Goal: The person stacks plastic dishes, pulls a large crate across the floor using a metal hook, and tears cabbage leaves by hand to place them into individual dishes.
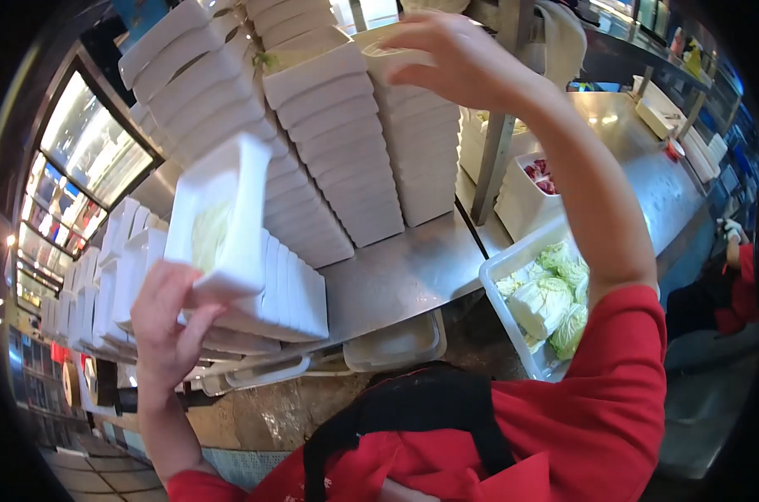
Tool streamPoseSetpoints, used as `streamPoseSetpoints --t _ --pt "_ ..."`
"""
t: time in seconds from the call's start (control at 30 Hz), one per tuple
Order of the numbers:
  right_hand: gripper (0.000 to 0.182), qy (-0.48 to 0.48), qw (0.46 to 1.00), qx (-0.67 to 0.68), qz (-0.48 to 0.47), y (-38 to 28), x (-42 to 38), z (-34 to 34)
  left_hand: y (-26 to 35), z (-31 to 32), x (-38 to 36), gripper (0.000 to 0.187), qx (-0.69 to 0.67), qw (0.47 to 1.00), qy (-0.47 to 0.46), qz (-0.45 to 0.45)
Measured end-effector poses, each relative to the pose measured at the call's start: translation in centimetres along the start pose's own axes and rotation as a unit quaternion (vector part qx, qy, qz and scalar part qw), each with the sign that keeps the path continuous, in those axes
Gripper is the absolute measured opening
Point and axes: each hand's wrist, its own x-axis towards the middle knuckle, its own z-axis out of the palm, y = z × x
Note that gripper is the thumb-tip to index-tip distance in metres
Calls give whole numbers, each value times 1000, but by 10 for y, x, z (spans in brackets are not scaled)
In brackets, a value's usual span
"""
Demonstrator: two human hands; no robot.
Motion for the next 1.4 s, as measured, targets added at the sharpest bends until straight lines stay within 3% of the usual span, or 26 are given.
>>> streamPoseSetpoints --t 0.07,0.17,0.2,0.27,0.37,0.47,0.53,0.6,0.7,0.73,0.77,0.8,0.83,0.93,1.0,1.03,1.07,1.1,1.13,1.17,1.2,1.27,1.3,1.33,1.37,1.4 --pt "31 -29 999 -16 -19 7 -39 -16 22 2 37 34 9 998 22 63" --pt "28 -18 999 8 41 8 -95 -36 31 24 105 36 30 981 114 155" --pt "25 -26 998 -1 54 8 -111 -44 33 26 134 32 14 988 76 135" --pt "25 -5 991 26 128 2 -147 -57 19 40 187 29 38 975 112 186" --pt "24 -12 980 37 196 -12 -200 -82 -8 54 234 34 95 989 56 103" --pt "24 -3 965 32 259 -29 -254 -106 -35 74 245 29 100 989 24 103" --pt "23 -29 944 30 328 -35 -292 -116 -31 74 244 30 146 989 -22 1" --pt "18 -20 925 43 376 -36 -326 -124 -52 72 250 22 155 984 -60 68" --pt "19 7 909 48 414 -33 -369 -128 -143 74 287 42 194 973 -80 100" --pt "21 -4 869 65 491 -39 -374 -126 -179 80 303 52 192 973 -81 97" --pt "22 -18 872 43 488 -34 -394 -118 -169 80 303 57 109 985 -123 45" --pt "24 -32 853 34 519 -32 -413 -109 -218 91 316 57 128 988 -61 57" --pt "28 -131 803 -7 581 -44 -409 -106 -215 95 312 54 147 984 -46 87" --pt "44 -282 779 -66 556 -49 -437 -68 -144 93 285 46 225 962 30 149" --pt "37 -287 811 -92 501 -57 -448 -50 -58 99 253 42 285 938 86 177" --pt "37 -288 811 -92 501 -55 -446 -49 -21 115 236 39 137 968 74 199" --pt "32 -324 774 -40 543 -49 -439 -52 15 133 220 37 -15 975 60 213" --pt "28 -357 732 9 580 -44 -433 -57 50 148 202 36 -38 966 13 255" --pt "28 -361 734 5 575 -41 -428 -66 83 163 185 36 -60 953 -32 295" --pt "22 -270 772 52 573 -40 -424 -76 111 179 169 35 -107 949 -78 287" --pt "16 -178 802 101 562 -39 -417 -86 135 195 153 33 -154 941 -121 276" --pt "15 -170 811 129 544 -38 -389 -105 161 229 129 28 -293 912 -194 210" --pt "15 -117 806 178 553 -41 -373 -110 166 246 119 27 -349 891 -223 186" --pt "14 -66 795 230 558 -43 -359 -108 172 256 108 20 -408 855 -305 97" --pt "16 -61 829 207 516 -40 -347 -105 181 260 98 16 -485 793 -370 11" --pt "16 -68 840 211 496 -39 -334 -99 180 273 88 28 -525 735 -422 -75"
